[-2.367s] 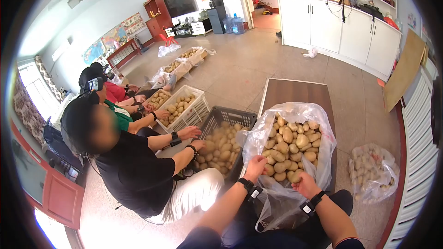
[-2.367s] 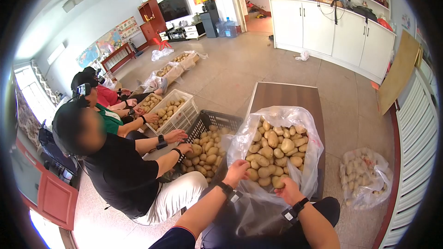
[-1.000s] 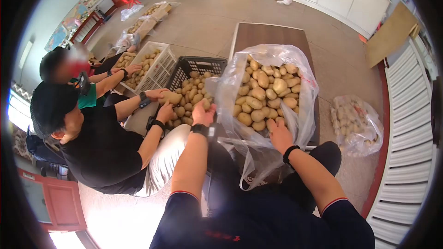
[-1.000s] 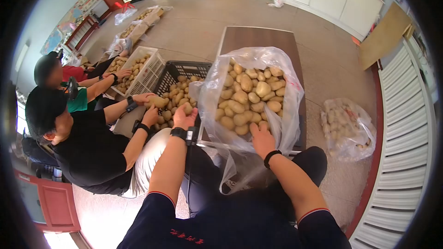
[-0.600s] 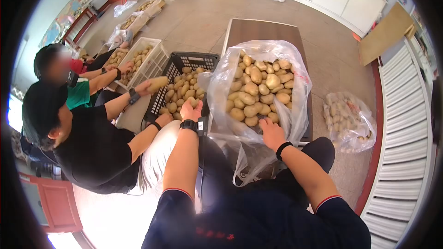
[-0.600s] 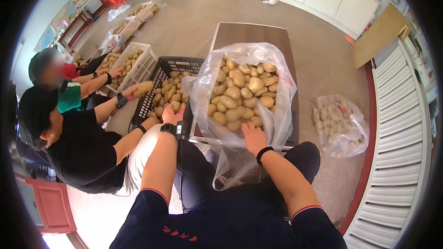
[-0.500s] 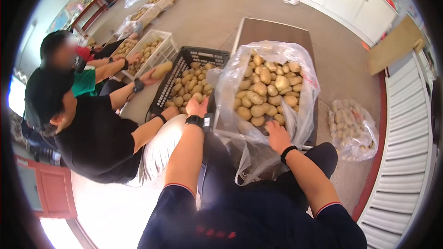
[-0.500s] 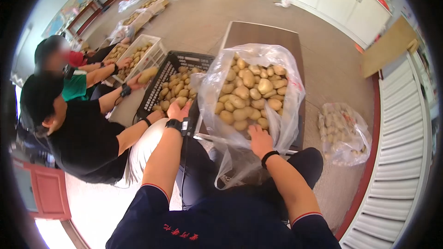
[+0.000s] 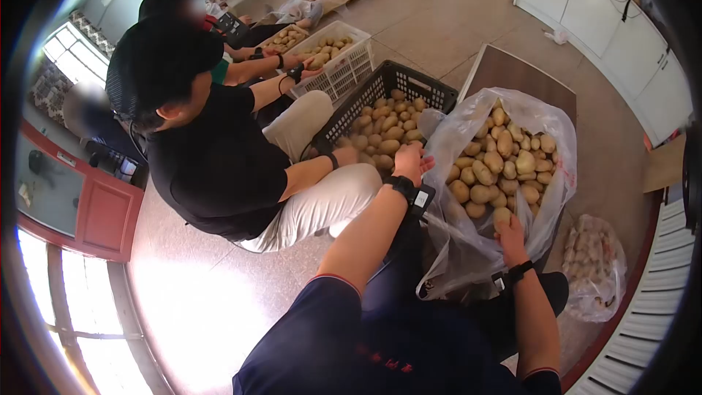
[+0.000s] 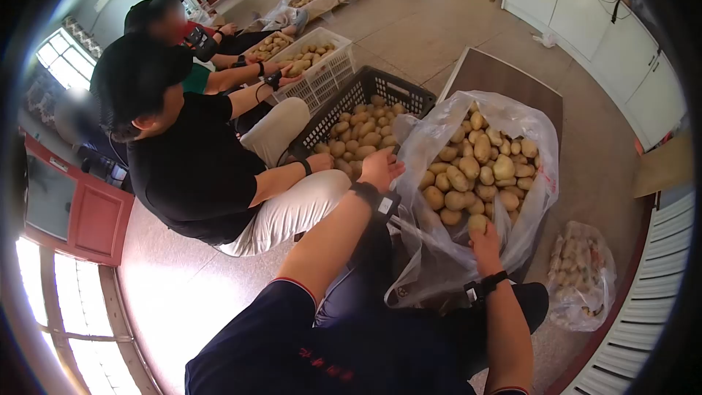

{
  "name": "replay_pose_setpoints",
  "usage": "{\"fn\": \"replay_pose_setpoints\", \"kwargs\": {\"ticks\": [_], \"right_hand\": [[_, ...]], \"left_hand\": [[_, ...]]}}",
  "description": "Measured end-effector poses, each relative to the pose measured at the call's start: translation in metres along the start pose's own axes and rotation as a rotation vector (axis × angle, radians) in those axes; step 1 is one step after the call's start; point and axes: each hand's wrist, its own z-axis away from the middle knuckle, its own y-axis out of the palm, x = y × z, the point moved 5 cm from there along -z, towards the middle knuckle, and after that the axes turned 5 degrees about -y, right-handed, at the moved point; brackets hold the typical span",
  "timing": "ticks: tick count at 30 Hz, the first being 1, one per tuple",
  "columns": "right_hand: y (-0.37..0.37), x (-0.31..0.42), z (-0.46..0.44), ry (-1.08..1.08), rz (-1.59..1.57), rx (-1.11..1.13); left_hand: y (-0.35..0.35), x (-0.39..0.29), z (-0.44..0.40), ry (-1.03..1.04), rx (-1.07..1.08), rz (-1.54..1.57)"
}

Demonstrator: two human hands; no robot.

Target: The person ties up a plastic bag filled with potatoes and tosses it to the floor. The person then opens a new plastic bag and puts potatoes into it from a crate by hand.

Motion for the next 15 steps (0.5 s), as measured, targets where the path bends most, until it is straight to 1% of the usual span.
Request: {"fn": "replay_pose_setpoints", "kwargs": {"ticks": [1, 2, 3, 4, 5, 6, 7, 8, 10, 11, 13, 15], "right_hand": [[0.010, 0.005, 0.003, 0.095, -0.093, 0.036], [0.017, 0.010, 0.003, 0.095, -0.095, 0.032], [0.026, 0.015, 0.003, 0.067, -0.150, 0.091], [0.035, 0.022, 0.005, 0.039, -0.203, 0.147], [0.042, 0.028, 0.005, 0.039, -0.204, 0.142], [0.051, 0.039, 0.008, 0.044, -0.213, 0.192], [0.059, 0.048, 0.010, 0.049, -0.222, 0.243], [0.065, 0.056, 0.011, 0.049, -0.223, 0.234], [0.077, 0.070, 0.013, 0.000, -0.283, 0.314], [0.080, 0.074, 0.011, 0.004, -0.283, 0.306], [0.087, 0.083, 0.007, -0.095, -0.271, 0.359], [0.089, 0.087, 0.003, -0.105, -0.246, 0.309]], "left_hand": [[0.009, 0.002, 0.010, -0.018, 0.094, -0.082], [0.016, 0.006, 0.021, -0.027, 0.136, -0.163], [0.017, 0.009, 0.024, -0.029, 0.137, -0.166], [0.022, 0.016, 0.027, -0.065, 0.229, -0.235], [0.029, 0.022, 0.030, -0.100, 0.323, -0.304], [0.035, 0.025, 0.040, -0.110, 0.319, -0.393], [0.040, 0.026, 0.051, -0.115, 0.326, -0.396], [0.045, 0.028, 0.062, -0.130, 0.359, -0.504], [0.054, 0.032, 0.076, -0.153, 0.421, -0.706], [0.053, 0.035, 0.074, -0.161, 0.426, -0.708], [0.062, 0.047, 0.083, -0.317, 0.728, -0.670], [0.064, 0.045, 0.096, -0.367, 0.716, -0.692]]}}
